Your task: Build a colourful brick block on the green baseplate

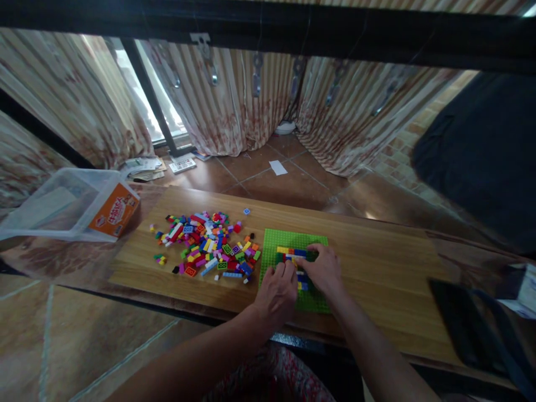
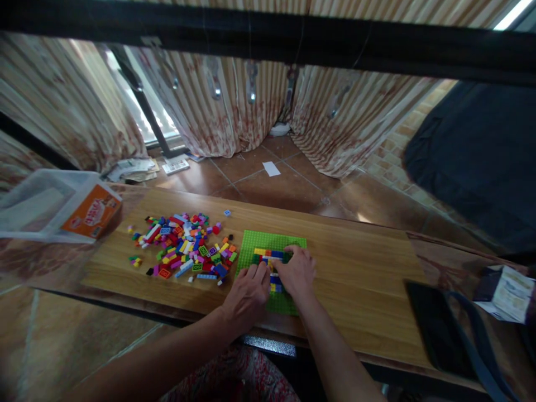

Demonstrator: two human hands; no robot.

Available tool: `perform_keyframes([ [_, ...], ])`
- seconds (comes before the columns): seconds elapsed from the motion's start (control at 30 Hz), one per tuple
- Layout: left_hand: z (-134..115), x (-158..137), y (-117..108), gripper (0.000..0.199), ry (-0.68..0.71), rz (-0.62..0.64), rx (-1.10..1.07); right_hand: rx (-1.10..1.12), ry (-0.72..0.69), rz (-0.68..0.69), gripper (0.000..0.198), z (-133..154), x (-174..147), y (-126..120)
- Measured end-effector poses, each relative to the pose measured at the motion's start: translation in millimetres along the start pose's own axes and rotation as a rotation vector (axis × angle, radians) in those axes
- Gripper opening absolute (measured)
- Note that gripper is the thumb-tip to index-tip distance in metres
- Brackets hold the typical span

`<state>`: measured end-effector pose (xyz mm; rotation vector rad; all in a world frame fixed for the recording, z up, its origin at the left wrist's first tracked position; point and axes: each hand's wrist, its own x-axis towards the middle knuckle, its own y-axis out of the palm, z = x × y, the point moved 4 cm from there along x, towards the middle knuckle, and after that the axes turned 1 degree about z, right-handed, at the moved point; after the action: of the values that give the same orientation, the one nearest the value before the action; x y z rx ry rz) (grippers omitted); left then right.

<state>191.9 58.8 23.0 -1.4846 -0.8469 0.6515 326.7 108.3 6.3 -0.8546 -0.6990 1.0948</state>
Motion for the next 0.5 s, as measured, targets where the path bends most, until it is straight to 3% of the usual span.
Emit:
perform_keyframes([
  [0.3, -2.9, 2.2, -1.3, 0.029, -0.028, -0.013, -0.002, 0.130, -0.056, 0.025, 0.037, -6.4, 3.8, -1.3],
  [0.5, 0.5, -4.3, -9.5, 0.042, -0.073, -0.054, -0.096, 0.230, -0.101, 0.033, 0.035, -14.1, 10.0, -6.1],
])
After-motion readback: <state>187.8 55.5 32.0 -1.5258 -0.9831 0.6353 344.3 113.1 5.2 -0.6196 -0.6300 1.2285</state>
